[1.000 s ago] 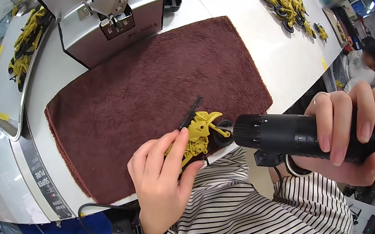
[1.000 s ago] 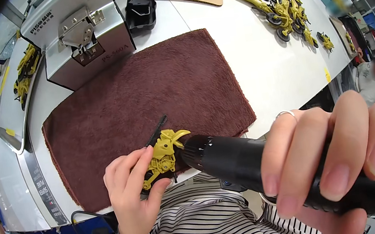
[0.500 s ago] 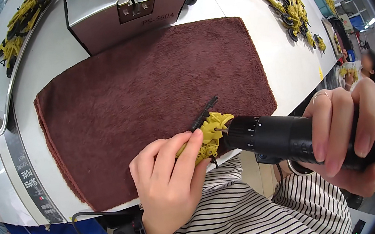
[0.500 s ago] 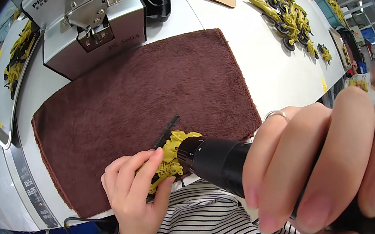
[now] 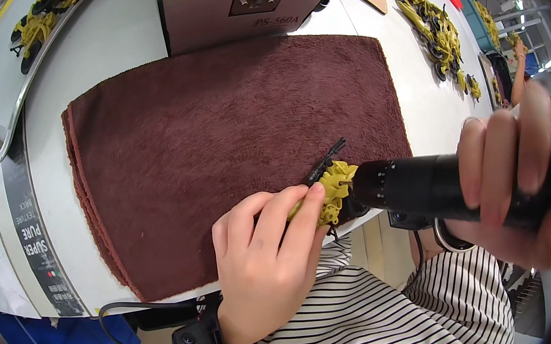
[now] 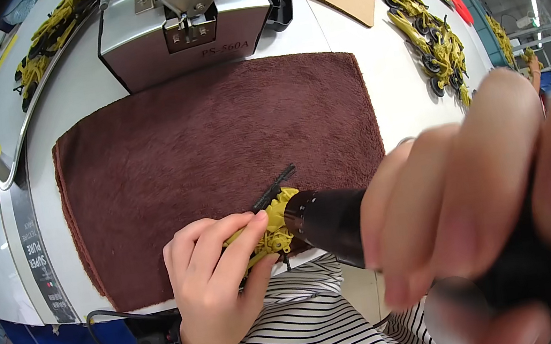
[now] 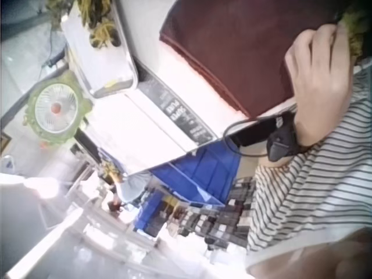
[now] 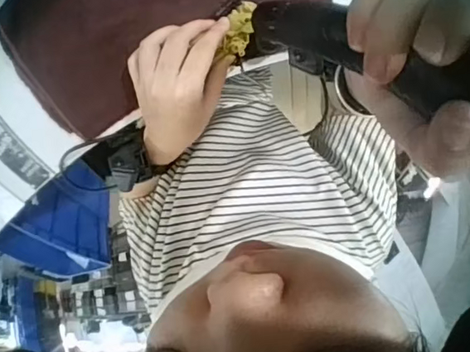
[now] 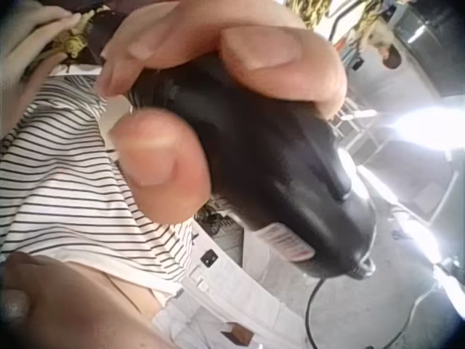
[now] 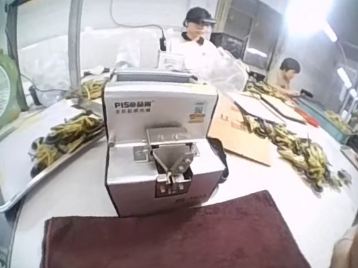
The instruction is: Using an electric screwdriver and a parts dispenser to assemble small toy motorcycle models on a workbench.
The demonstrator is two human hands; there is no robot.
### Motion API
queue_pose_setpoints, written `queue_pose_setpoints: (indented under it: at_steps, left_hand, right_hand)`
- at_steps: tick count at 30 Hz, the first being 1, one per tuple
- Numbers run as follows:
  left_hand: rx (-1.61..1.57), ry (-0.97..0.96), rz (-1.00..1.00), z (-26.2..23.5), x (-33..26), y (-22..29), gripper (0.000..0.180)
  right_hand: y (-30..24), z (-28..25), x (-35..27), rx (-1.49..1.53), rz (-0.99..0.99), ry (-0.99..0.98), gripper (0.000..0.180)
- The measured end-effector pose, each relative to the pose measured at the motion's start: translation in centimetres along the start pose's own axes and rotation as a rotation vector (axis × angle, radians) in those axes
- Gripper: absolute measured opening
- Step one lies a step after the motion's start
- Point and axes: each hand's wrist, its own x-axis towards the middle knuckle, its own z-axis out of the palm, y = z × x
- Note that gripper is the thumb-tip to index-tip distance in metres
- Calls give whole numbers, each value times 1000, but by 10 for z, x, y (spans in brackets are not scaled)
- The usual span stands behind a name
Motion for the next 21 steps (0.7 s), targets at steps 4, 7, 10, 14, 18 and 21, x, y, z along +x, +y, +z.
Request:
queue_pose_setpoints:
  at_steps: [4,7,10,14,18,21]
  left_hand:
    - [-47,-1,20,3,3,5,48]
    - [6,12,-33,1,0,-1,47]
    - [-18,22,-20,1,1,0,47]
    - [-25,25,-14,2,2,2,47]
    - [-21,18,-27,1,3,2,47]
    - [-19,6,-34,2,1,1,46]
  right_hand:
    - [-15,10,-9,-58,9,210,39]
    - [11,0,7,145,-25,-153,31]
    - [-4,-20,20,222,95,-455,26]
    - [-3,-27,24,320,87,-561,27]
    - [4,-20,11,223,40,-272,30]
    - [9,-18,8,207,-44,-225,28]
